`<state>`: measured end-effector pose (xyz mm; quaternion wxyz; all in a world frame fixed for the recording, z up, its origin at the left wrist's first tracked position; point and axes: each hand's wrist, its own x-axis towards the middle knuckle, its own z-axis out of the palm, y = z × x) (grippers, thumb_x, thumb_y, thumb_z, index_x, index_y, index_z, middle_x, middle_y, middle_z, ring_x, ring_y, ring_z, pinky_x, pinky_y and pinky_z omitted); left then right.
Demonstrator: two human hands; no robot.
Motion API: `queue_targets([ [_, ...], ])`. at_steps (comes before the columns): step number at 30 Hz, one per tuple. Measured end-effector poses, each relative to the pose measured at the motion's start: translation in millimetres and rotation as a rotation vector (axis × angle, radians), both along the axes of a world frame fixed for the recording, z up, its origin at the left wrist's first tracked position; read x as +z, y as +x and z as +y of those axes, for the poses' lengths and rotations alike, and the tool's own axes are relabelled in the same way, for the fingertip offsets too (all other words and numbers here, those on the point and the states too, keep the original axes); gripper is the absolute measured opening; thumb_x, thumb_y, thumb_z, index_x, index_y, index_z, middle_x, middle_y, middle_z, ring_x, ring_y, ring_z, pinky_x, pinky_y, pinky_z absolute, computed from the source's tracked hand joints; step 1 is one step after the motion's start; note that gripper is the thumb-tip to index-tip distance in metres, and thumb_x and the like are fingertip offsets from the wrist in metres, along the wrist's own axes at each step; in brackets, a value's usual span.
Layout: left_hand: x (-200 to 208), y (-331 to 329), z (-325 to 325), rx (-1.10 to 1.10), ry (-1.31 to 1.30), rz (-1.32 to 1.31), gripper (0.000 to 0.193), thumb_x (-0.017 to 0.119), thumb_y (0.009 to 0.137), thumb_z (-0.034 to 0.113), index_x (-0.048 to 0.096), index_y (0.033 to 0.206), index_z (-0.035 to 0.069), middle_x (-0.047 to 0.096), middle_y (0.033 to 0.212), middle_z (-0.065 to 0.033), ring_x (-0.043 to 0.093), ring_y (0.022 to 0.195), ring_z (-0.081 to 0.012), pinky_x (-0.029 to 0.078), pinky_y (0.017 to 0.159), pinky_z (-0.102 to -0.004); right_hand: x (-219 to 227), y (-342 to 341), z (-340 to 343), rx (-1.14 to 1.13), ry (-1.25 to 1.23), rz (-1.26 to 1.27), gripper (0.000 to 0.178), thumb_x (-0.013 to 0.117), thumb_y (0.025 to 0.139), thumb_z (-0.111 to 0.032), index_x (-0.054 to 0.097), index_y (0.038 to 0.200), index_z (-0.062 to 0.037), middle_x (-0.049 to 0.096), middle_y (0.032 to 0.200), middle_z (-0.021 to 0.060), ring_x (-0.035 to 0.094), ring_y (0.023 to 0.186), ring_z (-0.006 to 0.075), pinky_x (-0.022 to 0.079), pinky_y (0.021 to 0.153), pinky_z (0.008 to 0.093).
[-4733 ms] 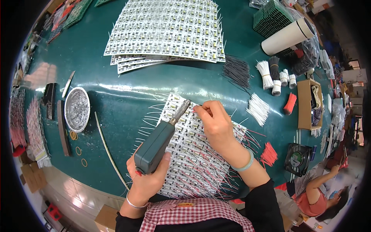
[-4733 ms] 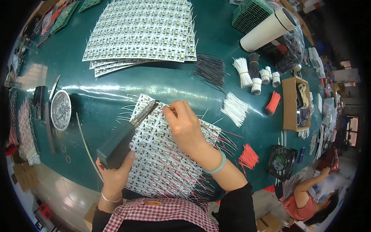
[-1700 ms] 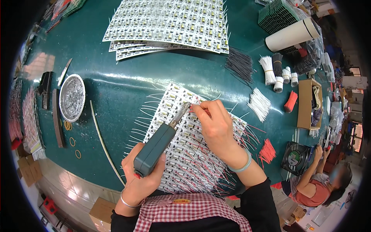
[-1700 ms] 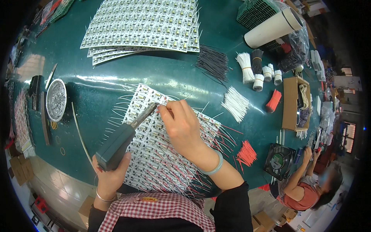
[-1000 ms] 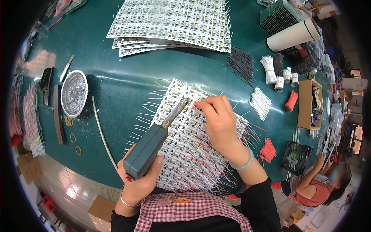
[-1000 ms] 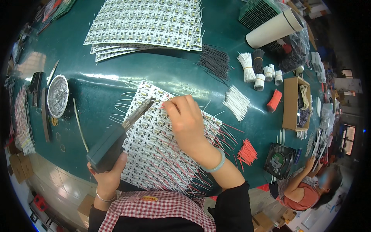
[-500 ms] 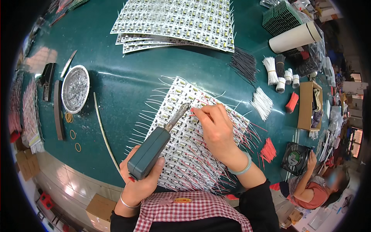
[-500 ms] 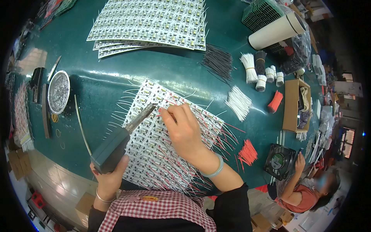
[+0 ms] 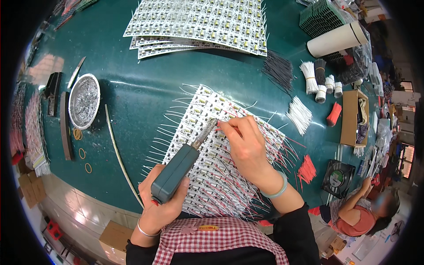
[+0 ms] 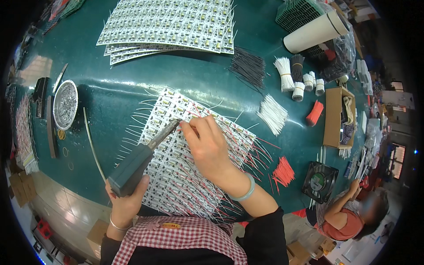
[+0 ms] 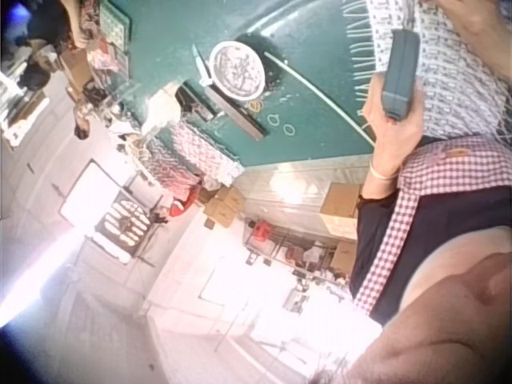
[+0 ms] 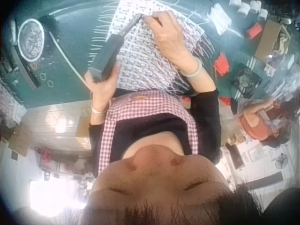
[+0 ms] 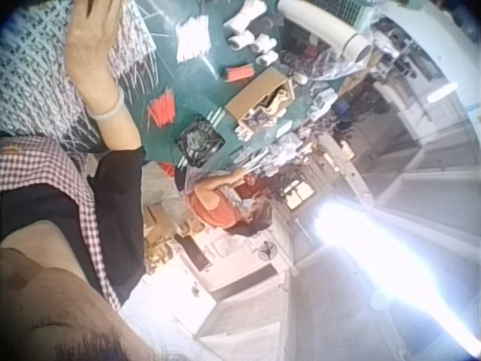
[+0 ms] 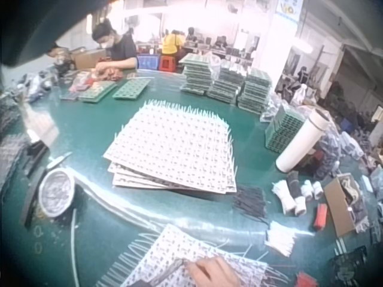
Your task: The person uses a soldering iron to attach small red wires to a grid of LED modules on a green worktable. They repeatedly pick up wires, position them on the board, and apply the soldering iron to secure connections. The person also uses a thin stick to adjust or inspect the wires on the board.
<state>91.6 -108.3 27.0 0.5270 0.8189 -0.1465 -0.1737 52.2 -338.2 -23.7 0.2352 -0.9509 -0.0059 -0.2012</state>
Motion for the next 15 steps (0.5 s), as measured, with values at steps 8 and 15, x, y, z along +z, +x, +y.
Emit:
queue_targets([
  [8,4.8,-2.0,6.3,0.068,-0.048,0.045,0.023,0.078,0.081,0.001,0.070,0.102,-0.005,0.069,0.088,-0.0067,0.062,0.073,-0.0102,0.049,0.065,-0.0250,1.3,-0.6,1.2,-0.008,-0.021,0.011,0.033,0.067,0.075,0.003,0.068,0.107,0.0050,0.059,0.096,0.0107,0.057,0.085,0.0259,0.049,0.067,0.0351],
  [15,2.7,-3.8,10.8,0.076,-0.065,0.023,0.029,0.079,0.081,0.001,0.070,0.108,-0.007,0.070,0.095,-0.0098,0.065,0.079,-0.0128,0.052,0.070,-0.0264,-1.1,0.0,1.4,-0.007,-0.030,-0.019,0.033,0.068,0.074,0.002,0.068,0.107,0.0041,0.059,0.094,0.0100,0.056,0.084,0.0257,0.048,0.067,0.0355],
])
